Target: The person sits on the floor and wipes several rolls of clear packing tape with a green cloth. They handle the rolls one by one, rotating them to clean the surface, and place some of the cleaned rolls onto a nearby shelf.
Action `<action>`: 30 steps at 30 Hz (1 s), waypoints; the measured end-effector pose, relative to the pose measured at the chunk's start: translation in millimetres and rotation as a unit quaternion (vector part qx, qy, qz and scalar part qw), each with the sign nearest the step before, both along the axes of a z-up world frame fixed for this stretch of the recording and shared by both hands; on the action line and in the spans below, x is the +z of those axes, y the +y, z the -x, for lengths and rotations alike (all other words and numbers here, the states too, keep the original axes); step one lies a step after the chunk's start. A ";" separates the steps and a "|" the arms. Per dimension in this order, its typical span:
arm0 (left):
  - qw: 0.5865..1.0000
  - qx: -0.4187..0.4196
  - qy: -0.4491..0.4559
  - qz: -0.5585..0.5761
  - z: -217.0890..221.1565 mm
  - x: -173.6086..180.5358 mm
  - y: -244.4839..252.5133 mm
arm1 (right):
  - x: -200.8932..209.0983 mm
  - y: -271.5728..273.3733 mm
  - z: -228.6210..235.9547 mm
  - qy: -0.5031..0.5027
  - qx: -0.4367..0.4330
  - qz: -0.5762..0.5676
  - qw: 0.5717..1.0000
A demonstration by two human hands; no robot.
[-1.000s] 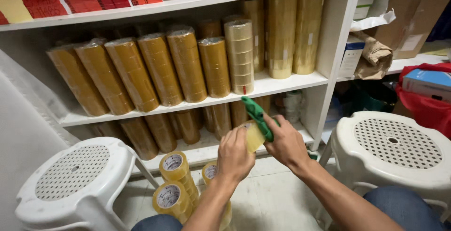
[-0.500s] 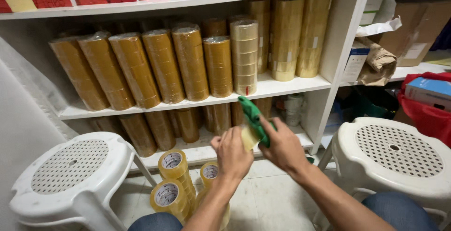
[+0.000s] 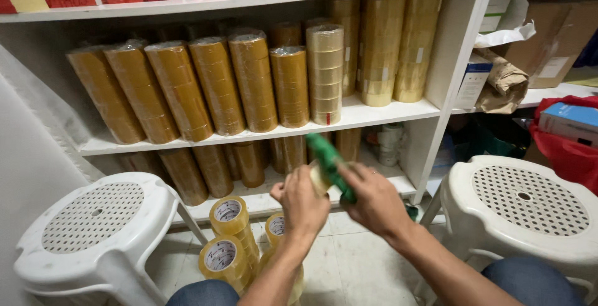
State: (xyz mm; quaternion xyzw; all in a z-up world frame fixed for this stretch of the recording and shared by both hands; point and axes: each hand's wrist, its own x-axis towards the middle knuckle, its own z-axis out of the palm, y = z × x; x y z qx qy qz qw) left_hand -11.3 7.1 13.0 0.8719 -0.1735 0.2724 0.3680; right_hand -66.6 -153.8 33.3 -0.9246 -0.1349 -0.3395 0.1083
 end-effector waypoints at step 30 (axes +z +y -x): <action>0.998 -0.011 -0.042 0.039 0.3 17.7 9.5 | -8.6 7.3 -10.3 -0.040 0.025 -0.046 0.998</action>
